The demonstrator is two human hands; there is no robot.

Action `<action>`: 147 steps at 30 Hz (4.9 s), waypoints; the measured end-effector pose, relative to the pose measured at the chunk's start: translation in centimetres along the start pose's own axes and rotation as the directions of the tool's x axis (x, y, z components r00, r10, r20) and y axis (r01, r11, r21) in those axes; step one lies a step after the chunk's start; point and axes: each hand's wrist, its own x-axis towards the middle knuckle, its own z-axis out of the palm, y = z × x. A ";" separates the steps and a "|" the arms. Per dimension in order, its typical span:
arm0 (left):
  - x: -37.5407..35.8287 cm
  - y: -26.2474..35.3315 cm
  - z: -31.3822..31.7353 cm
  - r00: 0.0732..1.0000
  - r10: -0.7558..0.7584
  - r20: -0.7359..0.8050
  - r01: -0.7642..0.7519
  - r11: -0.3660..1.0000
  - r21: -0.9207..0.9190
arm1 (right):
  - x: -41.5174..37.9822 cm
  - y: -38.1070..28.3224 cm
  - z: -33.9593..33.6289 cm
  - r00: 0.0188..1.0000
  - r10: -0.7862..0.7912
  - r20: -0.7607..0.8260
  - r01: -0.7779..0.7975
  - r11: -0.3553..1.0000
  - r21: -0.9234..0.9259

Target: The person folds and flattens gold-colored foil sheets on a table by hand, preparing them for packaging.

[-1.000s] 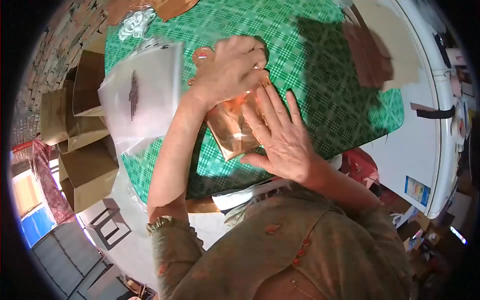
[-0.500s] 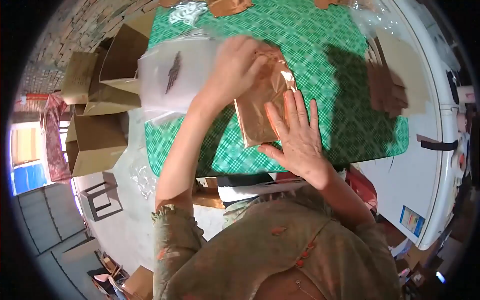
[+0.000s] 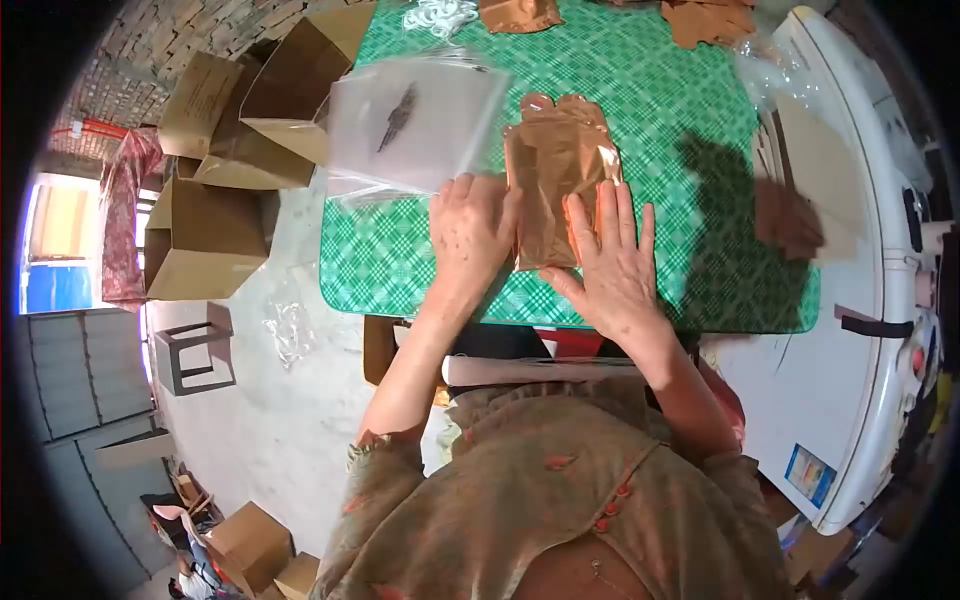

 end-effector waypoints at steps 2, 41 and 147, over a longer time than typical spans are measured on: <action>0.5 0.1 0.4 1.000 0.010 -0.022 -0.008 0.996 0.086 | 0.1 0.0 -0.2 1.000 0.000 0.010 0.000 1.000 -0.002; -1.6 2.5 0.4 0.875 0.253 0.413 -0.284 0.959 0.014 | -1.2 3.3 -1.3 0.999 -0.041 0.035 0.039 0.998 0.039; 3.8 2.8 3.7 0.623 0.606 0.494 -0.596 0.777 -0.202 | -1.4 8.7 -2.8 0.982 -0.190 0.002 0.189 0.979 0.070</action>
